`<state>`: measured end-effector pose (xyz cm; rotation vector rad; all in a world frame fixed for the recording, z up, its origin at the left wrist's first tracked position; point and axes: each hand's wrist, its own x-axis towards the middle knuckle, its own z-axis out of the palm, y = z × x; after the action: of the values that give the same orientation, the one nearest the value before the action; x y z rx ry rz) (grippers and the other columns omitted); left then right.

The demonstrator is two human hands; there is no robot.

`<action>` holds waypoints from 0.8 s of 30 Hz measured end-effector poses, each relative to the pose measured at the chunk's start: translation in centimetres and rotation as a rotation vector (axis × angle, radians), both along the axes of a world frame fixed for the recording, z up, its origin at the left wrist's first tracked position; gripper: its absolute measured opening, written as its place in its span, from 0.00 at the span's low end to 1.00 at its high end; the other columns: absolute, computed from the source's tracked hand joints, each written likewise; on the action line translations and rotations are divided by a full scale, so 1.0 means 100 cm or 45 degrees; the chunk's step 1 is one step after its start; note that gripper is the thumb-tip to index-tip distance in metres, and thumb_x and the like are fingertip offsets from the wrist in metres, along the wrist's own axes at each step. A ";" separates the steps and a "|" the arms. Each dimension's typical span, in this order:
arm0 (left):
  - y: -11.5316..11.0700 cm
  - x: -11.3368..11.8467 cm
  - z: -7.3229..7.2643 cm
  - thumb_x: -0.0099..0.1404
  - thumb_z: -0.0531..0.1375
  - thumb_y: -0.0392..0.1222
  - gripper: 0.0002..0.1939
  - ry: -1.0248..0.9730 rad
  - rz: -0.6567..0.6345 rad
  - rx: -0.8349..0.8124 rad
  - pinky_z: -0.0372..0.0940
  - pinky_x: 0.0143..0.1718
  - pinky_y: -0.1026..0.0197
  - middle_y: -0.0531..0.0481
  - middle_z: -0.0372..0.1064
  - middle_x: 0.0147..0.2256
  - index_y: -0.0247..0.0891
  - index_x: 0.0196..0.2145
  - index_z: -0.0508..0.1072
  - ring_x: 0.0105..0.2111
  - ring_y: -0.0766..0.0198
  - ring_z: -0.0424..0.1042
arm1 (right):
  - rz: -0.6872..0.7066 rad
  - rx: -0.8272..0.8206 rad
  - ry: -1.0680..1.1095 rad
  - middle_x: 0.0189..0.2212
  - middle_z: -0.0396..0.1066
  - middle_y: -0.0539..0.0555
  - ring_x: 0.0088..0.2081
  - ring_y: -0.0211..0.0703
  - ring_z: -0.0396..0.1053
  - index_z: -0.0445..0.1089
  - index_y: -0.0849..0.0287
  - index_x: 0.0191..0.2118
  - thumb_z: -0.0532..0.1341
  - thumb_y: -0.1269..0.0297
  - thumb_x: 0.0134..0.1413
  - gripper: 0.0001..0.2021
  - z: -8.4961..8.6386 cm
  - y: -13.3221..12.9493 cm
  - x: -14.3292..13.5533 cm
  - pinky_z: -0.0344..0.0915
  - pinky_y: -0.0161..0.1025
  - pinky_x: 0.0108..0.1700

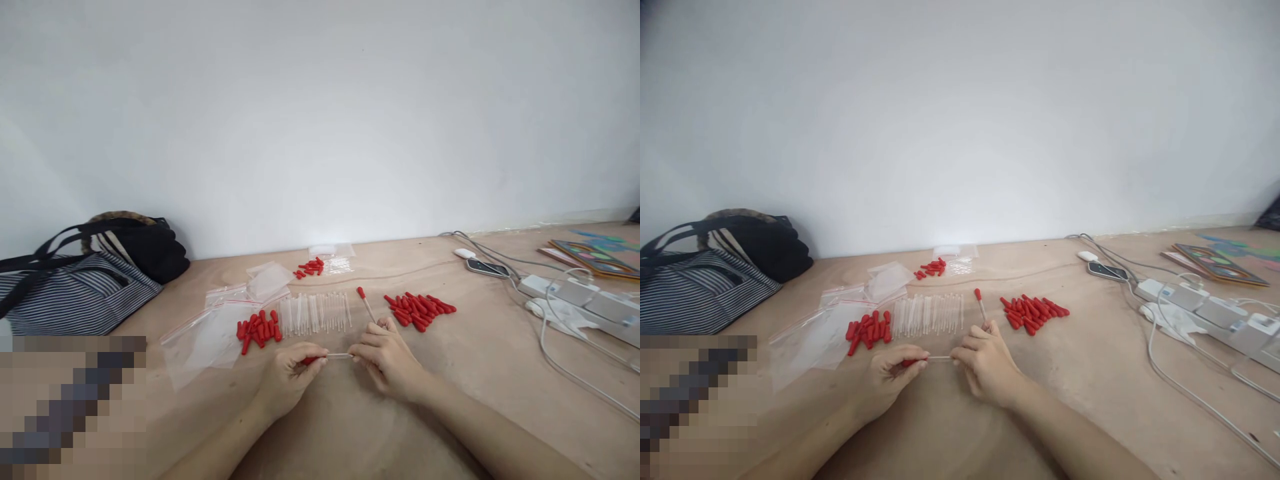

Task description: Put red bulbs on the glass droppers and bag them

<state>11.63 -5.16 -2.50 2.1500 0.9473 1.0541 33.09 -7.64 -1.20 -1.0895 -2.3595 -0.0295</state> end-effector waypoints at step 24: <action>0.049 -0.071 0.024 0.51 0.56 0.48 0.12 0.486 0.943 -0.032 0.61 0.36 0.57 0.48 0.69 0.30 0.39 0.25 0.74 0.32 0.58 0.67 | -1.161 -0.384 -0.072 0.28 0.72 0.59 0.37 0.52 0.64 0.73 0.59 0.27 0.50 0.64 0.53 0.15 -0.005 0.050 0.020 0.45 0.47 0.39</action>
<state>4.54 -0.26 -0.07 2.0470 2.0234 0.9297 35.13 -2.68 -1.73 -2.2406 -1.7437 -0.0328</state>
